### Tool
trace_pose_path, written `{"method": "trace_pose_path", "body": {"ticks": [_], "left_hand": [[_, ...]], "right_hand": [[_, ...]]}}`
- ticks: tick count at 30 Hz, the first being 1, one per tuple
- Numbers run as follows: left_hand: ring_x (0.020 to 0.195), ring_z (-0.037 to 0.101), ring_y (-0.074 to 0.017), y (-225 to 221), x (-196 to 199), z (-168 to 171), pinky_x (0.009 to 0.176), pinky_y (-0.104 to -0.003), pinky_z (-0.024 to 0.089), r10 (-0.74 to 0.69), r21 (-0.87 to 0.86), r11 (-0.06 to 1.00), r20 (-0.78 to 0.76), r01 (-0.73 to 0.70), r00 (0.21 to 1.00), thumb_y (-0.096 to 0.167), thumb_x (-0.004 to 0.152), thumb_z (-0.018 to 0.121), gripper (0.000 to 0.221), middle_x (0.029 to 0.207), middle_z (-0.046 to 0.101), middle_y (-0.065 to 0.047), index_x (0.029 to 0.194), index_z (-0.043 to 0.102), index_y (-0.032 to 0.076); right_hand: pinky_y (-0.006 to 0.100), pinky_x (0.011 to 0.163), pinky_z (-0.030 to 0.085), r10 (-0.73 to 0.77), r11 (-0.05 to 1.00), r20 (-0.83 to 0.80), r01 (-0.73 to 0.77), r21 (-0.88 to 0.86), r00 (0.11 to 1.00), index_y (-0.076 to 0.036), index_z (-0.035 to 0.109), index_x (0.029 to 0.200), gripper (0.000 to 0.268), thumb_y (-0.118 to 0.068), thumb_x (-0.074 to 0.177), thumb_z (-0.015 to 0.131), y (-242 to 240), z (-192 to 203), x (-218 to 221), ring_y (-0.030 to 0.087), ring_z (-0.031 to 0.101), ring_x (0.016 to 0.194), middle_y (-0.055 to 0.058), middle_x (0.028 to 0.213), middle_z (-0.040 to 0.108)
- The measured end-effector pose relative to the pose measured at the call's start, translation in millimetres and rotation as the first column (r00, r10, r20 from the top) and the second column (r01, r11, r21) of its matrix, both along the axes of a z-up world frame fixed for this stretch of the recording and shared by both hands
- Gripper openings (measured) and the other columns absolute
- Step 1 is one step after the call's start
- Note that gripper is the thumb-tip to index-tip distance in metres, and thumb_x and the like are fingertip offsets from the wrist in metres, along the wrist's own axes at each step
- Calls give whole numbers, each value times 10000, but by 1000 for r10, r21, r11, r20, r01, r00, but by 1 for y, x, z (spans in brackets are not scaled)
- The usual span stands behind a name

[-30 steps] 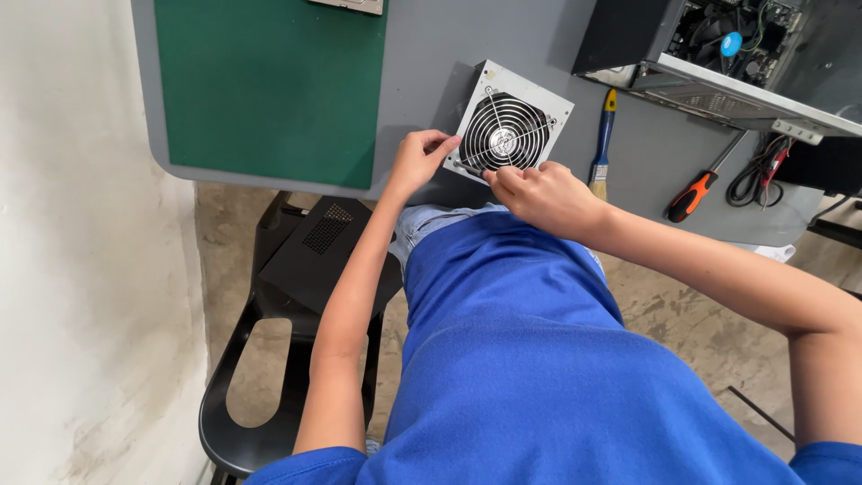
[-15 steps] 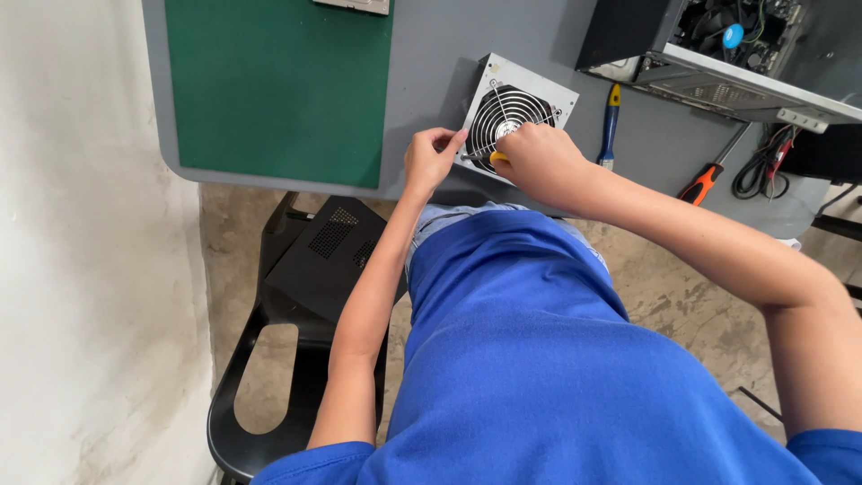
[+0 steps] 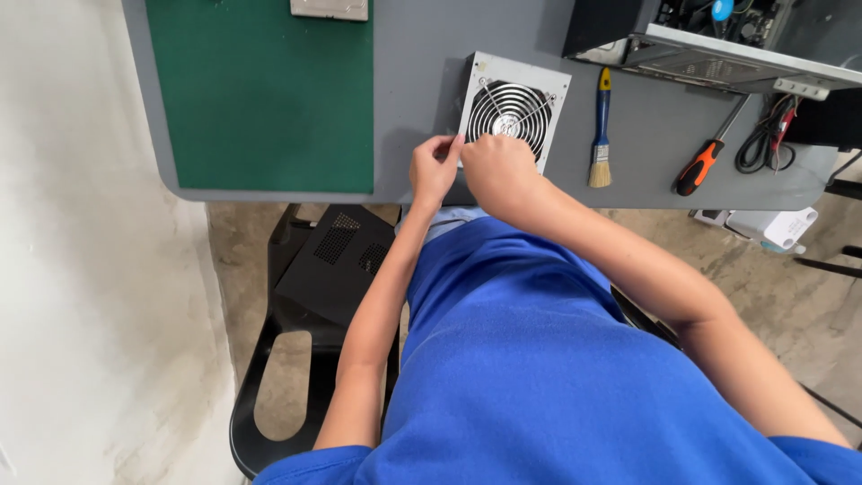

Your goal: A person is repairing a computer power supply unit by cleaning internal components with a brush and using a screwdriver to adjust parts on a workbench.

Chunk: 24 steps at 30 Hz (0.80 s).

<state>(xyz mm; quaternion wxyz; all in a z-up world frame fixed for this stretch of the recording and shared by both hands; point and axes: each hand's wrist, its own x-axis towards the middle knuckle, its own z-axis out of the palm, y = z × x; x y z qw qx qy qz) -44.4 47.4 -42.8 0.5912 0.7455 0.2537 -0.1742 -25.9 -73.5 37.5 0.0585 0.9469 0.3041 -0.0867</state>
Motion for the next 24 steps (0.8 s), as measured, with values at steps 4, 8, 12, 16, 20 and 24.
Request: {"method": "trace_pose_path", "body": {"ticks": [4,8,12,16,20,24], "left_hand": [[849,715,-127,-2,-14,-40,802,-287,566,26,-118,993,93,-15,995,340,928,758,277,945,778,-47,1133,754,153],[877,683,-122,10,-14,-48,826,-296,572,0,-212,977,155,33,988,331,908,828,379,1000,764,-78,1188,729,96],[925,667,-148,17,-19,-29,867,-339,566,-27,-218,974,177,66,984,294,920,835,389,1046,756,-114,1214,710,72],[889,711,-151,17,-19,-34,789,-310,596,-95,-156,981,154,119,983,312,908,836,392,1038,758,-68,1228,708,123],[934,724,-251,13,-28,-40,786,-376,603,-191,-103,973,124,204,974,212,940,775,342,1069,746,-136,1238,689,68],[925,683,-236,9,-42,-60,794,-380,595,-156,-187,968,57,164,986,147,877,817,362,1055,726,-138,1206,693,60]], "right_hand": [[456,446,558,-138,986,-229,155,54,964,-37,720,718,110,-61,821,694,-6,23,19,307,703,560,106,568,619],[563,634,572,-398,853,-534,516,86,746,16,737,973,248,-195,974,607,-38,98,25,461,717,779,254,772,691],[362,617,533,-509,355,-738,889,290,444,72,669,1220,411,-308,1098,572,-130,102,-9,252,668,750,230,808,684],[258,536,468,-694,179,-597,899,400,403,-123,744,1069,316,-360,1165,560,-246,11,-48,103,537,542,35,635,595],[541,728,527,-820,342,-337,868,360,462,26,673,1229,235,-160,1109,593,-299,-68,-67,445,681,872,255,886,693],[566,828,542,-792,311,-336,811,496,509,140,544,1328,287,48,1061,590,-284,-104,-69,541,642,979,336,1036,582]]}}
